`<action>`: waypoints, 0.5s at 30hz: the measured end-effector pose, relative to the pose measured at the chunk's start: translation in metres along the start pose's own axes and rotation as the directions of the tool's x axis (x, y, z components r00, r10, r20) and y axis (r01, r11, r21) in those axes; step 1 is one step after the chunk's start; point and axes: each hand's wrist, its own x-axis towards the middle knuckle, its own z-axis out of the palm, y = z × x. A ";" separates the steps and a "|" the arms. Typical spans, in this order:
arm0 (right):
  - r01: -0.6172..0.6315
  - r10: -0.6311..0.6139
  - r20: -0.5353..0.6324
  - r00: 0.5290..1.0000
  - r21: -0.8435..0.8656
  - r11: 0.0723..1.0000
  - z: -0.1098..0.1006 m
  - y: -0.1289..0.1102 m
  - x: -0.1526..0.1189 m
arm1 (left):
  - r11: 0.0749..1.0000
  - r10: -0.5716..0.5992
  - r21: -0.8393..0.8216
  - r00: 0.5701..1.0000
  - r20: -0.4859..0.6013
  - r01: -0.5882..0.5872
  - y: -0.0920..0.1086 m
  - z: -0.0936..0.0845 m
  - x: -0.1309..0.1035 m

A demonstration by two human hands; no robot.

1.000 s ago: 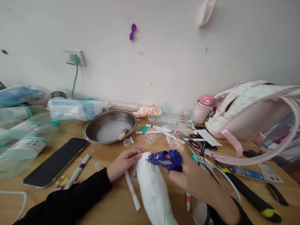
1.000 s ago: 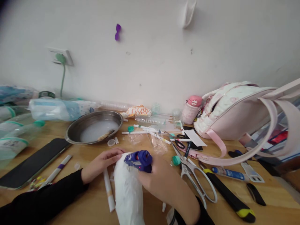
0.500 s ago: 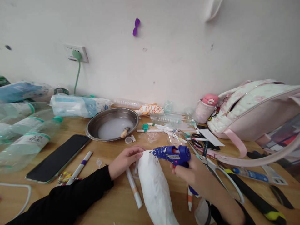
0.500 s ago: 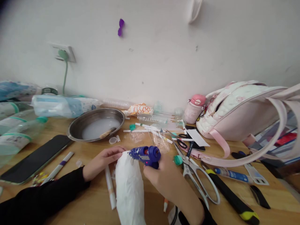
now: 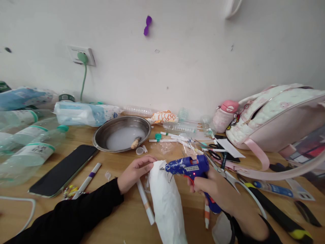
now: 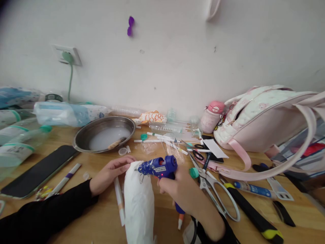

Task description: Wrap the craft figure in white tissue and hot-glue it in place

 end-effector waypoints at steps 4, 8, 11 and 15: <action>-0.022 0.022 -0.014 1.000 -0.004 1.000 0.000 0.005 0.001 | 1.000 0.003 -0.018 1.000 0.002 -0.003 0.001 0.001 0.000; -0.004 0.006 -0.049 0.999 0.023 1.000 0.000 0.002 -0.001 | 1.000 0.012 -0.029 1.000 0.010 -0.011 0.003 0.001 -0.001; 0.011 -0.009 -0.058 0.998 0.037 0.999 -0.001 -0.003 -0.002 | 1.000 0.011 -0.029 1.000 0.010 -0.010 0.003 0.000 -0.001; 0.009 -0.006 -0.066 0.998 0.052 0.999 0.000 -0.008 0.000 | 0.999 0.013 -0.036 1.000 0.010 -0.013 0.001 0.000 -0.001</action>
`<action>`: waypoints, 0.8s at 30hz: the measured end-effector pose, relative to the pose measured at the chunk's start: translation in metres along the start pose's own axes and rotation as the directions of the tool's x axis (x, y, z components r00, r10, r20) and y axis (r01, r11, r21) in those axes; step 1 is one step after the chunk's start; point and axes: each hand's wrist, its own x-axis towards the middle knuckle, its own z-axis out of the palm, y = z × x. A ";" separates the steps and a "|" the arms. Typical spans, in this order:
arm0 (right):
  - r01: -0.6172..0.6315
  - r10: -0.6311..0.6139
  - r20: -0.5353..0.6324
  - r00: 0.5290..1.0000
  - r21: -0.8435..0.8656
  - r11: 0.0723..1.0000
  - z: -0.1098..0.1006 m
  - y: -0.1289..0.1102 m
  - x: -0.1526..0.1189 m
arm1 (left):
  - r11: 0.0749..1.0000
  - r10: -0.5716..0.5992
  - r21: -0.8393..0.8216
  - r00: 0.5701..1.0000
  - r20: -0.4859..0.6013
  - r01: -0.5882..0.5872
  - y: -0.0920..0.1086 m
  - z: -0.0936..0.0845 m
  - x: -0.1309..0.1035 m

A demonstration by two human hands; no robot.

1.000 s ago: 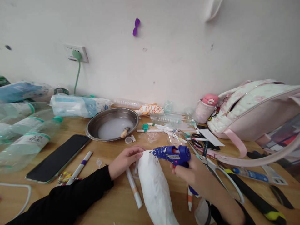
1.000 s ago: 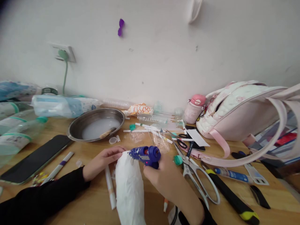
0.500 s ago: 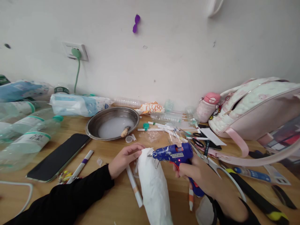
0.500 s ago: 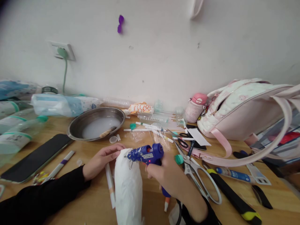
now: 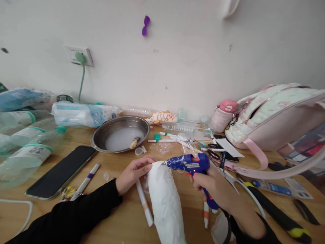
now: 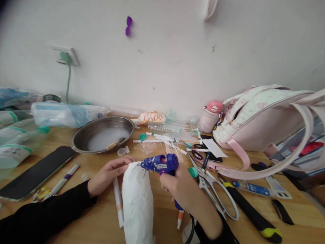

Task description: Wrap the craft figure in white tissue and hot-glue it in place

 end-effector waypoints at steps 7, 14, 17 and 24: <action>-0.007 0.007 -0.003 1.000 0.005 1.000 -0.003 0.000 0.003 | 0.999 0.024 -0.048 1.000 0.017 -0.023 -0.001 -0.001 0.000; 0.004 -0.003 -0.035 0.999 0.033 0.999 -0.006 0.000 0.000 | 0.997 0.034 -0.077 0.999 0.016 -0.033 -0.002 -0.001 0.001; 0.008 -0.008 0.004 1.000 0.020 1.000 0.000 -0.002 -0.004 | 0.996 0.036 -0.086 0.999 0.026 -0.033 -0.003 -0.001 0.000; 0.044 -0.036 0.079 0.996 -0.092 0.995 -0.004 0.001 -0.005 | 0.994 0.051 -0.101 0.998 0.035 -0.048 -0.005 -0.001 0.000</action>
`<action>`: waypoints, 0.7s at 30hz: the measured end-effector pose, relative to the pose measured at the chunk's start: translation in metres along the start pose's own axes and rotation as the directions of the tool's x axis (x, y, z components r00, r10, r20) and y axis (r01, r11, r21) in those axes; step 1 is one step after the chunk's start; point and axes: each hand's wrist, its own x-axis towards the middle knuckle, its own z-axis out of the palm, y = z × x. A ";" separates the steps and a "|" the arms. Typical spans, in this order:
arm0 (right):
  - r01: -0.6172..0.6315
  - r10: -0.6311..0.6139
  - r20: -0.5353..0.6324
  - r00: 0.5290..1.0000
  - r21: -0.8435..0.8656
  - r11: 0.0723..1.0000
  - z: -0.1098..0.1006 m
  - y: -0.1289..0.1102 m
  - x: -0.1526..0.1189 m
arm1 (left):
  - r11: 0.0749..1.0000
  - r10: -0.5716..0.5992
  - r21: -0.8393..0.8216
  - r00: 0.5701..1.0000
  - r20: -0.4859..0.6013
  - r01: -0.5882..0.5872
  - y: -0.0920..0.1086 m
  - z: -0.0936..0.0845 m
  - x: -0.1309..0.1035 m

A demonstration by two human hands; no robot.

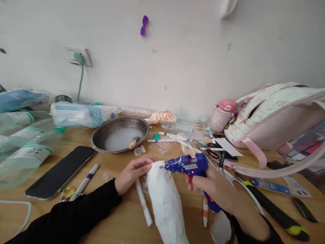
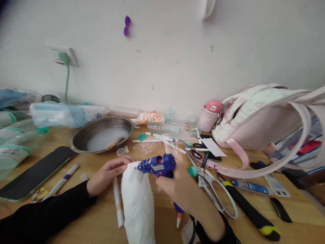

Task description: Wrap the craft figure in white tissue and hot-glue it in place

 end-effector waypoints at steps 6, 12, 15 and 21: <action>-0.078 0.078 -0.057 0.995 0.006 0.997 -0.005 -0.002 -0.004 | 1.000 0.012 -0.006 1.000 0.004 -0.012 0.001 0.001 0.001; 0.002 -0.003 -0.013 1.000 -0.039 0.999 0.002 -0.007 -0.003 | 1.000 0.014 -0.005 1.000 0.007 -0.014 0.000 -0.001 0.001; 0.029 -0.029 -0.003 1.000 -0.082 0.996 -0.001 -0.006 -0.004 | 1.000 0.016 -0.008 1.000 0.008 -0.016 -0.001 -0.001 0.001; 0.067 -0.065 0.058 0.996 -0.028 0.997 -0.002 -0.007 -0.007 | 1.000 0.014 -0.005 1.000 0.008 -0.014 0.001 0.000 0.000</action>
